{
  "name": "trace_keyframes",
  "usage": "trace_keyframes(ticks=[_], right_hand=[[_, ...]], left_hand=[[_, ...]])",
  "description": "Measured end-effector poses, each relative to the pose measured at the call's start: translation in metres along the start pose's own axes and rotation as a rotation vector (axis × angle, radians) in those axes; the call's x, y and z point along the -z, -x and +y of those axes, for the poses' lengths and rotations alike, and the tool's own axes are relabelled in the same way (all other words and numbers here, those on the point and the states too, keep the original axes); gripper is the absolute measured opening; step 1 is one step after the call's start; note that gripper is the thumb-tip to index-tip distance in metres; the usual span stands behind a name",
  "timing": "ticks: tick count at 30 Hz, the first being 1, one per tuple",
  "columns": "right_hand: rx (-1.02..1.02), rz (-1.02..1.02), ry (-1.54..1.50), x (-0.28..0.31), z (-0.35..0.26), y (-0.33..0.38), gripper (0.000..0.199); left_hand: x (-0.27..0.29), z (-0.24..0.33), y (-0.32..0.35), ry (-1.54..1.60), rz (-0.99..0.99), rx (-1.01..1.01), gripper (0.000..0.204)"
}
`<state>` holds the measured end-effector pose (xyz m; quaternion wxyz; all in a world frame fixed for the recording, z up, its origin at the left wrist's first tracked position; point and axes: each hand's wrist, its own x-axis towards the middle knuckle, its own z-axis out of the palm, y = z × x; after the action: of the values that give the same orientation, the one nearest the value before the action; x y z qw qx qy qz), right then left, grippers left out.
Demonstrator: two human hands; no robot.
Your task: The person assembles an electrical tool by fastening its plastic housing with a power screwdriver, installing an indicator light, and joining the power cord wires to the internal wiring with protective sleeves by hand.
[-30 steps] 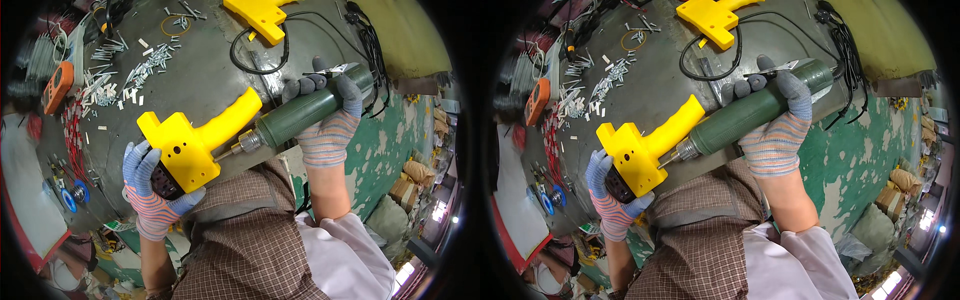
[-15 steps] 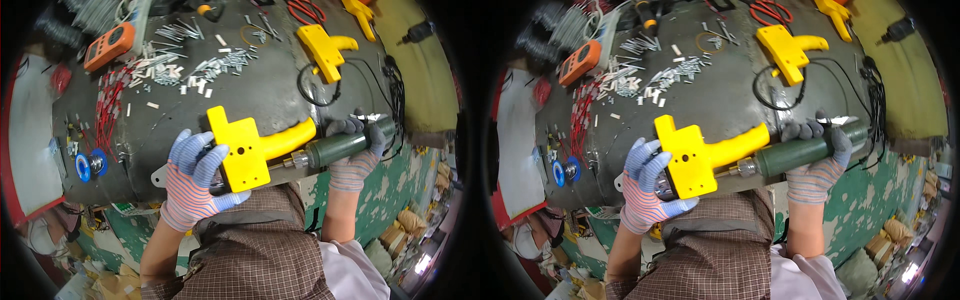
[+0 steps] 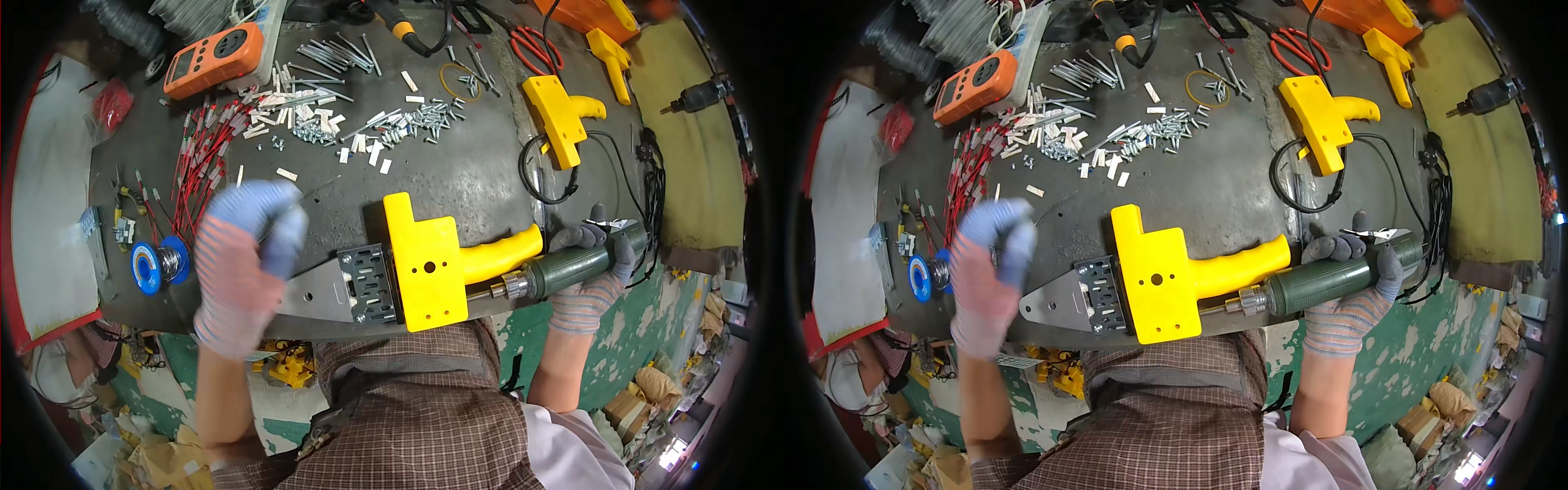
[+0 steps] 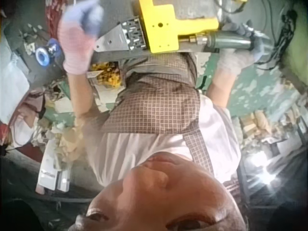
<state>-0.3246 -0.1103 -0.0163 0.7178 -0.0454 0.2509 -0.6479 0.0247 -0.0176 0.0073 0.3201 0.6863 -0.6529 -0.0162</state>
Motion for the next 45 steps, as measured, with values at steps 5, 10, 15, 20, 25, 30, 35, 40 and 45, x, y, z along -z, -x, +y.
trace_keyframes(ticks=[5,10,15,20,25,30,35,40,45], right_hand=[[-0.013,0.014,-0.021,-0.004,0.002,0.002,0.051],[0.006,-0.03,-0.032,0.003,-0.006,-0.002,0.055],[0.007,0.0,0.013,0.004,-0.009,-0.004,0.056],[0.025,-0.002,0.011,0.004,-0.008,-0.004,0.055],[0.023,-0.017,-0.027,0.0,-0.008,0.002,0.053],[0.057,0.026,0.074,0.0,-0.004,0.001,0.049],[0.007,-0.013,-0.04,-0.005,-0.001,0.003,0.05],[0.007,-0.061,-0.038,-0.008,-0.002,0.006,0.05],[0.014,-0.079,-0.024,-0.008,-0.001,0.008,0.052]], left_hand=[[0.011,-0.041,-0.017,-0.057,0.101,0.045,0.012],[0.043,-0.039,0.031,0.141,0.344,0.551,0.015],[0.031,-0.038,0.099,-0.27,0.166,0.411,0.011],[0.022,-0.04,0.096,-0.469,0.099,0.298,0.013],[0.022,-0.047,0.092,-0.603,0.016,0.258,0.01],[0.023,-0.035,0.084,-0.401,0.112,0.194,0.004],[-0.008,0.058,0.104,0.209,0.052,0.225,0.02],[-0.053,0.075,0.117,0.198,0.15,0.158,0.021],[-0.062,0.078,0.116,0.135,0.207,0.155,0.018]])
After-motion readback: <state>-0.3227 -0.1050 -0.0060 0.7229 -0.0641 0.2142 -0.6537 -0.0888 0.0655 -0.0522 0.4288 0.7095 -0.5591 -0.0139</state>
